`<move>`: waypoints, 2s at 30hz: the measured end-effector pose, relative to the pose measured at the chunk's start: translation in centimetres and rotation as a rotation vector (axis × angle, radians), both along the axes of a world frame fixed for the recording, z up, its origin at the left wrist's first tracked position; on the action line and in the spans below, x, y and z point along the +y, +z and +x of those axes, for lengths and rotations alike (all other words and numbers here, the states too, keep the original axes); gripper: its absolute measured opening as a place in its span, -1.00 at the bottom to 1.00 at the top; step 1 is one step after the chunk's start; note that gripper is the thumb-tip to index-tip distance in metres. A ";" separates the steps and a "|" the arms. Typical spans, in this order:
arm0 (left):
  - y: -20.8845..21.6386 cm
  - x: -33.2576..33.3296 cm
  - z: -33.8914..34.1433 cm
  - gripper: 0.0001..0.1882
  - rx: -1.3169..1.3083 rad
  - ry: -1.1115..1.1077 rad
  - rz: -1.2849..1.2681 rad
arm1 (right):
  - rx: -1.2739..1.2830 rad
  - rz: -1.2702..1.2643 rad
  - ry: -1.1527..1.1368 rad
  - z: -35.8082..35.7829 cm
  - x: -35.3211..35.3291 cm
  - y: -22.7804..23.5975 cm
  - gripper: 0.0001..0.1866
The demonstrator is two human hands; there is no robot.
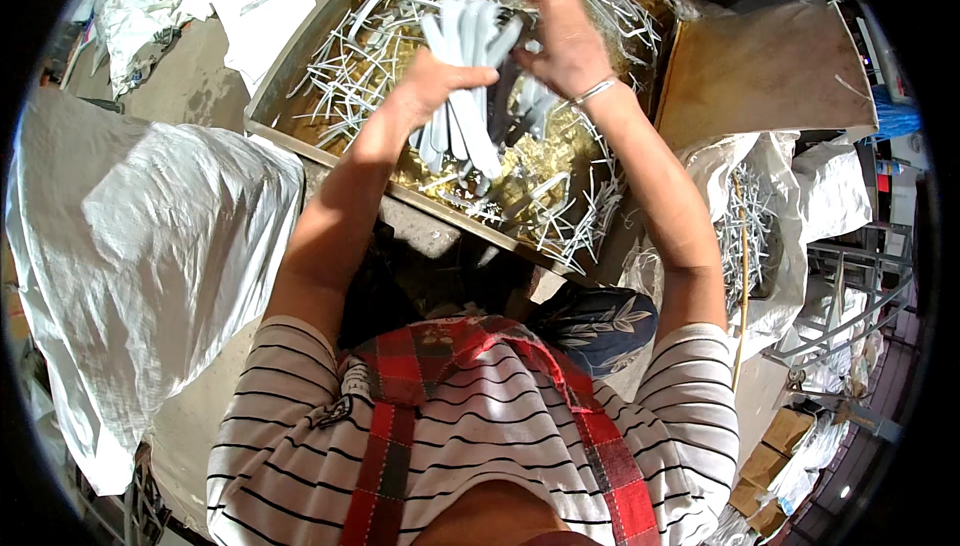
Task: The person sorts white plastic hangers from a metal bin, aligning them into neat stacks, and placing the stacks into a large white sack. The person repeatedly picks up hangers, organizes them, and transfers them to the sack.
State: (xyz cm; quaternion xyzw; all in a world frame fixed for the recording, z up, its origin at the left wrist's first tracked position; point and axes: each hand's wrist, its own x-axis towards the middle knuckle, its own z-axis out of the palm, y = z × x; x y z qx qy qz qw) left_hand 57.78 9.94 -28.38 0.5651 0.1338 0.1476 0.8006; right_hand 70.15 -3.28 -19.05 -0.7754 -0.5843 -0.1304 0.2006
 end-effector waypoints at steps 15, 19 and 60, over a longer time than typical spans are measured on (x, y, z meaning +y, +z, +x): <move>-0.1 7.0 -2.3 -0.78 -0.288 0.251 -0.630 | 1.598 0.279 -0.219 -2.9 -5.4 -12.5 -0.45; 0.1 7.4 -2.7 -0.81 -0.324 0.086 -0.731 | 1.243 0.237 -0.034 1.4 -6.7 -8.0 -0.13; -0.3 4.8 -0.1 -0.69 -0.141 0.687 -0.074 | -0.172 -1.172 0.155 -5.5 -5.1 -4.5 -0.77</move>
